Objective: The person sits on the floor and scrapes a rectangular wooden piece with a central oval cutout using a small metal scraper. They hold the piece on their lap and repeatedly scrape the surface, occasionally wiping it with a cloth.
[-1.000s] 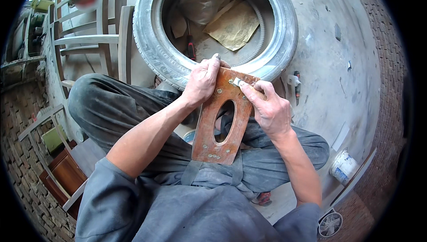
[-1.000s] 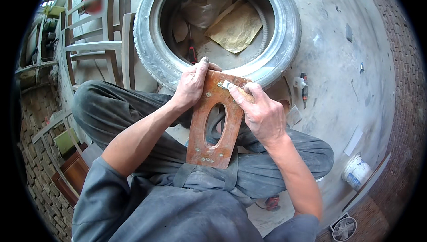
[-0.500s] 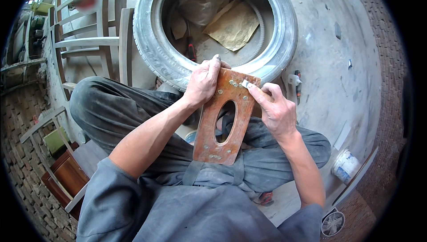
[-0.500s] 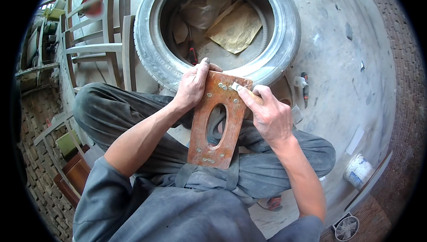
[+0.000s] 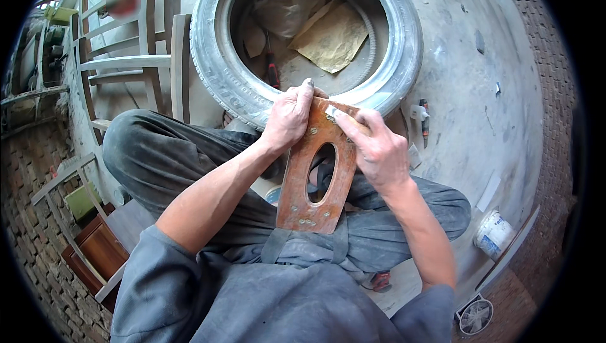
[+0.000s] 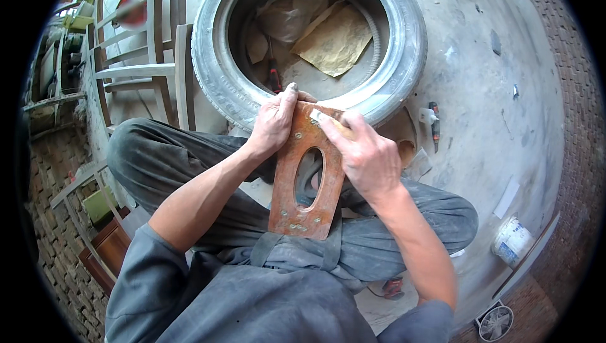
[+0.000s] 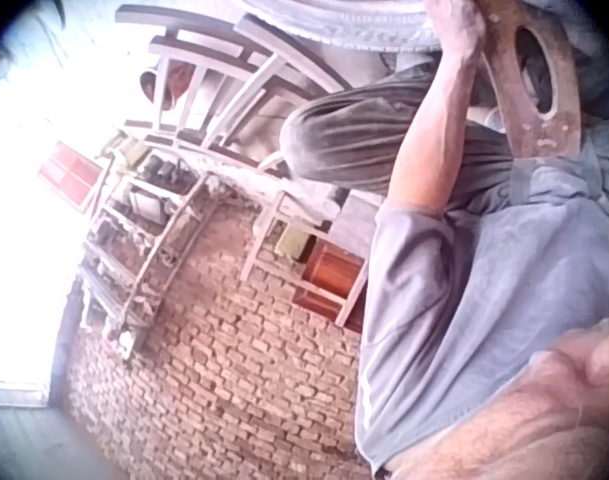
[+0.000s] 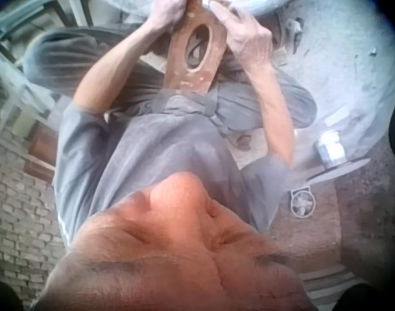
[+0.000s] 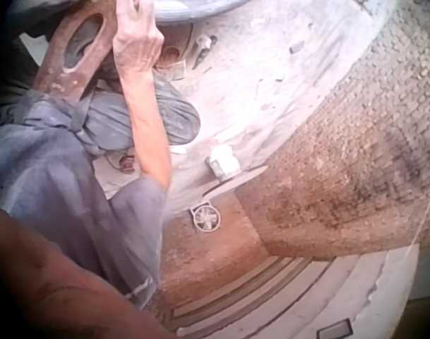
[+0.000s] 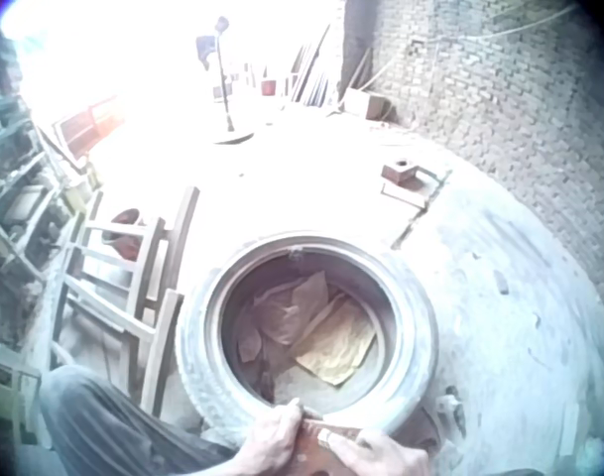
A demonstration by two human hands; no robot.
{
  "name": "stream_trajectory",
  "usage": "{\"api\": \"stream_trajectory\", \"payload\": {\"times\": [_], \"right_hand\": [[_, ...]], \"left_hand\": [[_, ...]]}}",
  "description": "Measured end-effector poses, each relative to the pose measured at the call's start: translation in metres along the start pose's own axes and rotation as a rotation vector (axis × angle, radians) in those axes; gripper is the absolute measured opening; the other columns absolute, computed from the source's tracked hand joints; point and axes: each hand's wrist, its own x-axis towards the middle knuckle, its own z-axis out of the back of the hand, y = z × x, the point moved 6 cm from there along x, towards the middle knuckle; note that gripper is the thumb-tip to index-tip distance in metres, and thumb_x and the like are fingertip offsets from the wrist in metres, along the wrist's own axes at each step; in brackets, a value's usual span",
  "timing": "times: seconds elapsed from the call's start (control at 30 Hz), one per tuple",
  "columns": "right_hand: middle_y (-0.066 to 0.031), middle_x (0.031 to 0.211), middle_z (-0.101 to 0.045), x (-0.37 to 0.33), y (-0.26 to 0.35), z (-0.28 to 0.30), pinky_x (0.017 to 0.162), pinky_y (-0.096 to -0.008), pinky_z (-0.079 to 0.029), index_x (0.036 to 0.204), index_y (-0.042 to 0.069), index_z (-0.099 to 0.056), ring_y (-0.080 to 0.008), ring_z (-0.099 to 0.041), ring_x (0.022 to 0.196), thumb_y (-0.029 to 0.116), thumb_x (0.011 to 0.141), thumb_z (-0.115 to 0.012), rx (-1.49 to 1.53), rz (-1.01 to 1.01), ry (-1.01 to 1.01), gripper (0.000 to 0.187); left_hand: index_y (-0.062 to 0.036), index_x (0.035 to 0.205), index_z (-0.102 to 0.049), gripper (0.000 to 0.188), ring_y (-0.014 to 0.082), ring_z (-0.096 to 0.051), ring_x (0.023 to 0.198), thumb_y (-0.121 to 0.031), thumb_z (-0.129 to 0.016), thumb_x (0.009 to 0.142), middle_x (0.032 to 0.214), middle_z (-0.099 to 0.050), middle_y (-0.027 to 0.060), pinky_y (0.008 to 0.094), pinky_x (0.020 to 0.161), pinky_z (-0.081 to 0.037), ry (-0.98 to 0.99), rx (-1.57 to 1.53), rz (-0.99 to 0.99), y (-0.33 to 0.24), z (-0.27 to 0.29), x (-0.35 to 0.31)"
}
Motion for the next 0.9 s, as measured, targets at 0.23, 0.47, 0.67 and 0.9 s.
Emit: {"api": "stream_trajectory", "payload": {"times": [0.23, 0.47, 0.67, 0.9], "right_hand": [[-0.0006, 0.103, -0.061, 0.001, -0.001, -0.003, 0.062, -0.035, -0.063, 0.134, 0.023, -0.077, -0.0194, -0.074, 0.079, 0.006, 0.087, -0.072, -0.004, -0.062, 0.05, 0.05], [-0.0011, 0.105, -0.063, -0.013, -0.013, 0.005, 0.062, -0.0337, -0.063, 0.134, 0.024, -0.077, -0.019, -0.075, 0.08, 0.006, 0.088, -0.071, -0.017, -0.048, 0.009, 0.049], [-0.0022, 0.104, -0.063, -0.003, -0.01, 0.001, 0.063, -0.0345, -0.064, 0.133, 0.021, -0.077, -0.0201, -0.075, 0.08, 0.005, 0.087, -0.071, 0.002, -0.032, 0.037, 0.05], [-0.0033, 0.106, -0.06, 0.002, 0.008, -0.009, 0.061, -0.0399, -0.063, 0.133, 0.02, -0.077, -0.0225, -0.073, 0.077, 0.005, 0.088, -0.072, 0.064, -0.094, 0.017, 0.048]], "left_hand": [[0.0049, 0.102, -0.077, 0.06, 0.0284, -0.071, 0.089, -0.037, -0.037, 0.119, 0.093, -0.075, 0.0194, 0.0396, 0.088, -0.054, -0.003, 0.017, -0.034, -0.001, -0.002, 0.002], [0.0037, 0.11, -0.078, 0.061, 0.0156, -0.069, 0.092, -0.04, -0.036, 0.12, 0.096, -0.078, 0.0108, 0.0323, 0.088, -0.055, 0.02, 0.079, -0.013, 0.005, -0.001, 0.003], [0.0044, 0.109, -0.077, 0.062, 0.0154, -0.069, 0.091, -0.04, -0.036, 0.12, 0.095, -0.078, 0.0107, 0.0319, 0.089, -0.055, 0.013, 0.074, -0.029, 0.005, 0.0, 0.001], [0.003, 0.108, -0.078, 0.061, 0.0125, -0.067, 0.09, -0.046, -0.042, 0.119, 0.096, -0.076, 0.0074, 0.0303, 0.087, -0.055, 0.012, -0.016, 0.017, 0.015, -0.003, 0.003]]}}
